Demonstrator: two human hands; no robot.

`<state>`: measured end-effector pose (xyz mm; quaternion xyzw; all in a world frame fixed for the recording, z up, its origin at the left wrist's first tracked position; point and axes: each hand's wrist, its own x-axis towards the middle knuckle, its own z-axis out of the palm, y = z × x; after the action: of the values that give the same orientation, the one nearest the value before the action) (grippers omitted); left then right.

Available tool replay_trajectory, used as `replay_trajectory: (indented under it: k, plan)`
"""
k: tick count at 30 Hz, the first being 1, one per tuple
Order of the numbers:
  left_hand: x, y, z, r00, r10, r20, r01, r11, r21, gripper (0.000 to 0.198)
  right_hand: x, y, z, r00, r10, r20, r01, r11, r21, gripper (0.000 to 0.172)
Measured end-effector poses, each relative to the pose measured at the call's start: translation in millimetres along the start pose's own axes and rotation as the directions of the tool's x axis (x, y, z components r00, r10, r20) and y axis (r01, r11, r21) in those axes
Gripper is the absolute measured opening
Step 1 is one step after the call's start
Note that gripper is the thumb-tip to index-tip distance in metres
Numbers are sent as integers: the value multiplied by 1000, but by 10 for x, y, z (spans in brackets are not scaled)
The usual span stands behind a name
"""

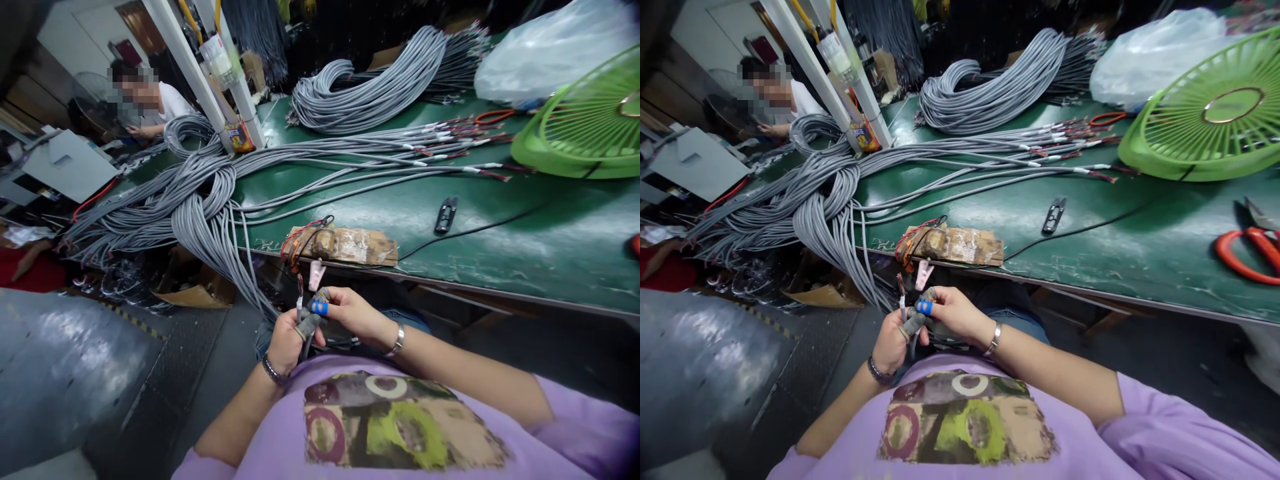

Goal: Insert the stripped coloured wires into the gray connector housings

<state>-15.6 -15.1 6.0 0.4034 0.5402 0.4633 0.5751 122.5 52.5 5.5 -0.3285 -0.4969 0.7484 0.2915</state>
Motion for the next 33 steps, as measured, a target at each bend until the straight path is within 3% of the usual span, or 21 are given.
replay_trajectory:
  k: [3, 6, 12, 17, 20, 24, 27, 33]
  plan:
    - [-6, -40, 21, 997, 1, -80, -2, 1000, -23, 34, 10, 4, 17, 999, -9, -51, 8, 999, -31, 40]
    - [-12, -117, 72, 976, 73, -204, -77, 997, -14, 32, 10, 15, 73, 994, -40, -99, 38, 999, -23, 41]
    - [-8, -207, 126, 938, 133, -319, -146, 989, -16, 27, -6, 19, 212, 998, -64, -17, 66, 980, 187, 40]
    - [10, -186, 97, 956, 128, -264, -130, 991, 12, 28, -14, 16, 199, 993, -58, -104, 70, 992, 106, 40]
    - [18, -128, 64, 991, 33, -133, -32, 999, 8, 30, -22, 50, 131, 996, -26, -91, 31, 998, 58, 39]
    - [10, -70, 43, 995, -89, -40, 88, 996, -31, 31, -33, 99, 80, 997, -28, -70, 28, 1000, 4, 38]
    - [-14, -93, 61, 993, -39, -109, 35, 999, -39, 30, -44, 113, 117, 993, -40, -107, 39, 999, -11, 38]
    - [-36, -162, 85, 969, 76, -236, -98, 992, -81, 24, -81, 90, 183, 999, -37, 12, 35, 993, 113, 35]
